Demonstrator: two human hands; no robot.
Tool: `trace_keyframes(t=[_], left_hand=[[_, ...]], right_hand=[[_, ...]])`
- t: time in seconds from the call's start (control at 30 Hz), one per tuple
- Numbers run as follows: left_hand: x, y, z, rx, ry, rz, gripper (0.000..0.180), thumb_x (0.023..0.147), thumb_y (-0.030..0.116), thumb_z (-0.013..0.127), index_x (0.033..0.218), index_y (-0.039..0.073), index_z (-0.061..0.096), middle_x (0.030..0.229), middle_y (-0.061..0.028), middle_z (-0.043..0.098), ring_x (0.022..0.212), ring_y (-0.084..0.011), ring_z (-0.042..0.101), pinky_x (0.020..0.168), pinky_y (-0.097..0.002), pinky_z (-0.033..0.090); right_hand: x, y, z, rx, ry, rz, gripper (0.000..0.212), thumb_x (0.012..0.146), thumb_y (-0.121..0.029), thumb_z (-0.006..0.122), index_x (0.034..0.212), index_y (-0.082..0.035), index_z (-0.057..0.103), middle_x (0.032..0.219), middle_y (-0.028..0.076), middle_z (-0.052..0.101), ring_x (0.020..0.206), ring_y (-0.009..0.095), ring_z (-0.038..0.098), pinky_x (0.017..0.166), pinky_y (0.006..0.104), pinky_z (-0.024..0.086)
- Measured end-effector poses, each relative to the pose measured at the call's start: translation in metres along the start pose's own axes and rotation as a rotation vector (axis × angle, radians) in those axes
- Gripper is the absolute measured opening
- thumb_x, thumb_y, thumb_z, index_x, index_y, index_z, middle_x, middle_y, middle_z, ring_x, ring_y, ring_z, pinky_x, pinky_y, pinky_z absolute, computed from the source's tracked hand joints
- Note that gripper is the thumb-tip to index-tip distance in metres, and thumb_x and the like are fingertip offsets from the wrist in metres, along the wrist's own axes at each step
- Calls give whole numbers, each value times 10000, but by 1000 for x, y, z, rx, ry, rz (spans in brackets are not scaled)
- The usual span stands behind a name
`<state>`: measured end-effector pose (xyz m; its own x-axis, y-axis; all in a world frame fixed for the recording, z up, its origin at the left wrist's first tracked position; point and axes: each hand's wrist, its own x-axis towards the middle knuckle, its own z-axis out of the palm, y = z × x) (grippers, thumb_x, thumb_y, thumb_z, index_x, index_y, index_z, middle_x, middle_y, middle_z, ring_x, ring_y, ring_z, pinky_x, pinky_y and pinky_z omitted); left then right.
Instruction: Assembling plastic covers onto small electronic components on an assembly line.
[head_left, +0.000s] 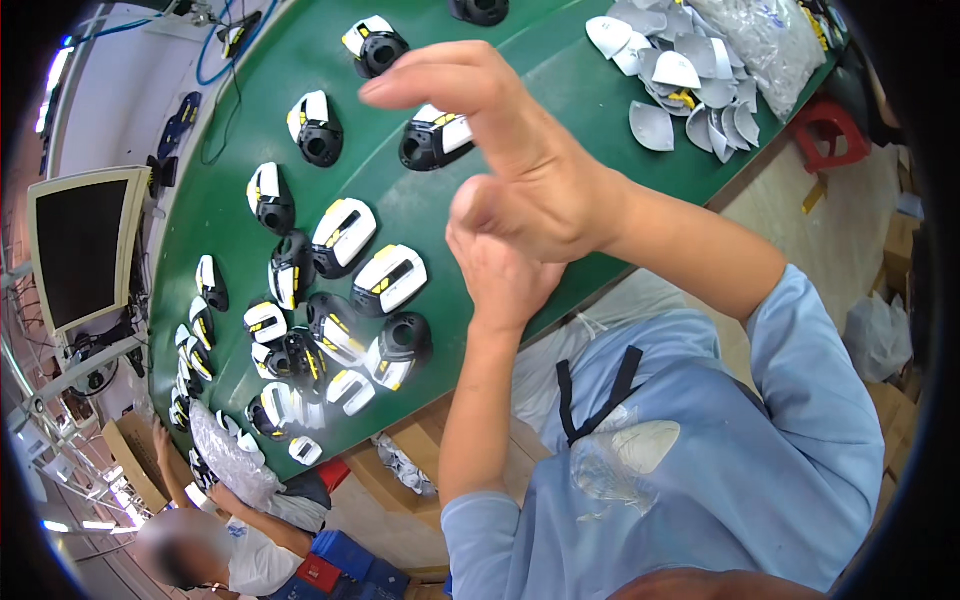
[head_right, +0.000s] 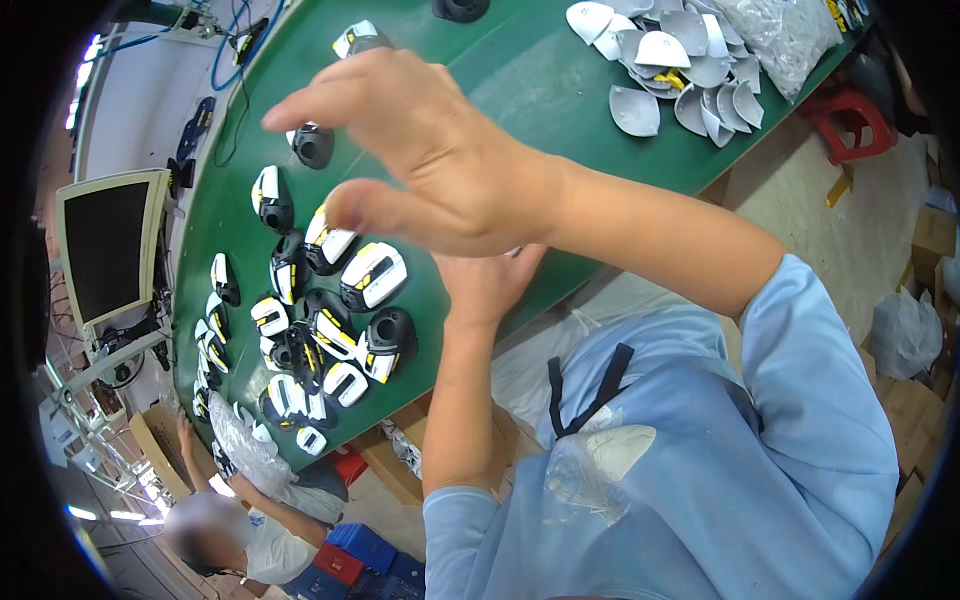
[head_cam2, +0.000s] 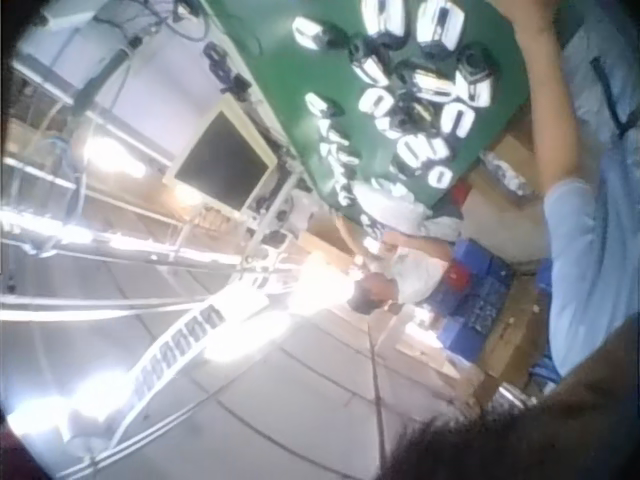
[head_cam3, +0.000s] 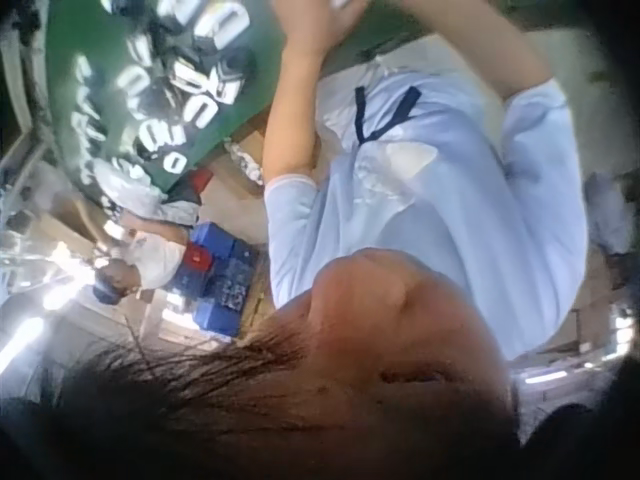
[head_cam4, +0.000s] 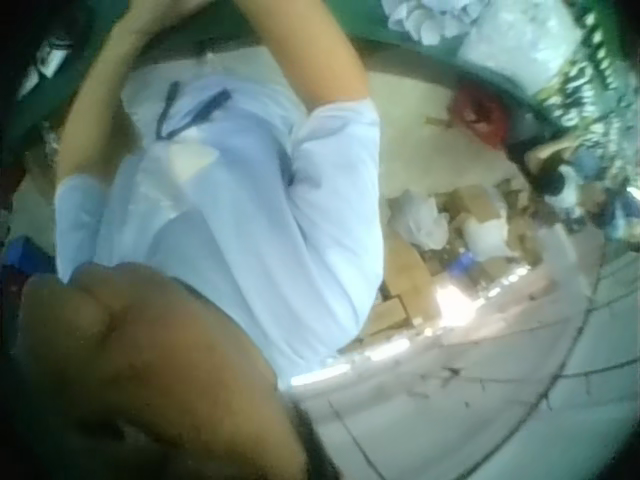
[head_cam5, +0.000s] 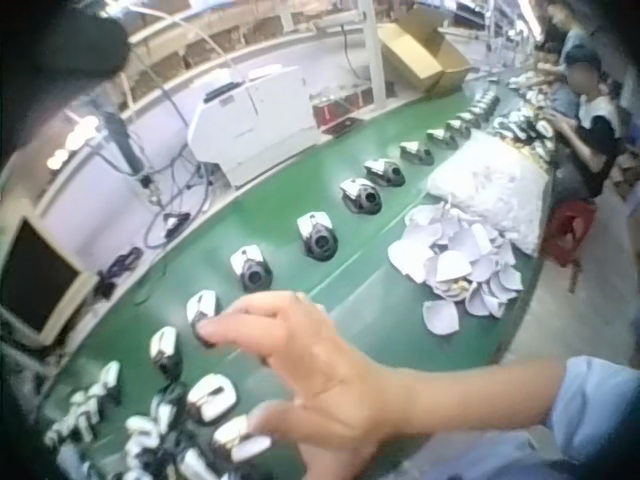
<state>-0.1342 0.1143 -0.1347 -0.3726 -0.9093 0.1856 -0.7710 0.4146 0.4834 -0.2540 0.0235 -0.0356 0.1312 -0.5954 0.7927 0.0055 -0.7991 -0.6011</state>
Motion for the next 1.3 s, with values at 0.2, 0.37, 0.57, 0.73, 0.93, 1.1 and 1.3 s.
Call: trace_keyframes(t=[0.2,0.37,0.57,0.73,0.93,1.1,1.3], left_hand=[[-6,9,1,-38,263,93,540,810,352,942,1239,74,771,1320,-170,693,1157,-413,635,1015,-551,507],[-6,9,-1,-86,383,118,529,703,286,1025,1094,42,766,1259,-202,768,1066,-395,744,886,-462,609],[-11,-1,-4,-50,397,150,583,702,299,1043,1073,55,665,1240,-225,775,1056,-404,773,875,-459,625],[40,-40,-49,-80,520,-11,457,847,148,960,1177,-16,689,1267,-256,760,1168,-336,757,1021,-415,587],[153,-127,-80,311,610,-293,520,1051,425,716,1306,-22,642,1351,-226,667,1320,-403,580,1131,-523,428],[168,-201,-97,419,299,-623,696,955,553,760,1371,2,673,1367,-273,683,1381,-446,548,1208,-554,358],[130,-246,-137,389,149,-693,747,888,508,862,1438,54,645,1371,-239,731,1298,-410,689,1116,-484,524]], right_hand=[[-62,-1,-62,-11,-139,338,295,1079,-186,652,1301,-7,728,1137,130,705,1008,256,660,885,376,539],[-111,5,-77,-27,-124,632,229,1066,-165,679,1206,-1,757,1024,105,719,888,200,668,796,336,535],[-113,10,-73,29,-90,647,230,1077,-179,677,1203,-1,748,1010,94,719,853,176,669,765,324,535],[-118,9,-88,68,-38,718,246,1093,-201,664,1209,1,744,978,78,706,822,150,657,768,312,534],[-105,4,-82,128,-146,713,202,1051,-162,706,1167,-5,755,958,88,697,821,185,680,760,323,542],[-113,-3,-88,54,-151,714,161,1018,-165,737,1108,-35,770,951,104,718,851,256,713,769,378,562],[-105,-16,-111,-63,-259,424,130,995,-220,780,1045,-100,790,953,76,742,920,281,720,806,404,567]])
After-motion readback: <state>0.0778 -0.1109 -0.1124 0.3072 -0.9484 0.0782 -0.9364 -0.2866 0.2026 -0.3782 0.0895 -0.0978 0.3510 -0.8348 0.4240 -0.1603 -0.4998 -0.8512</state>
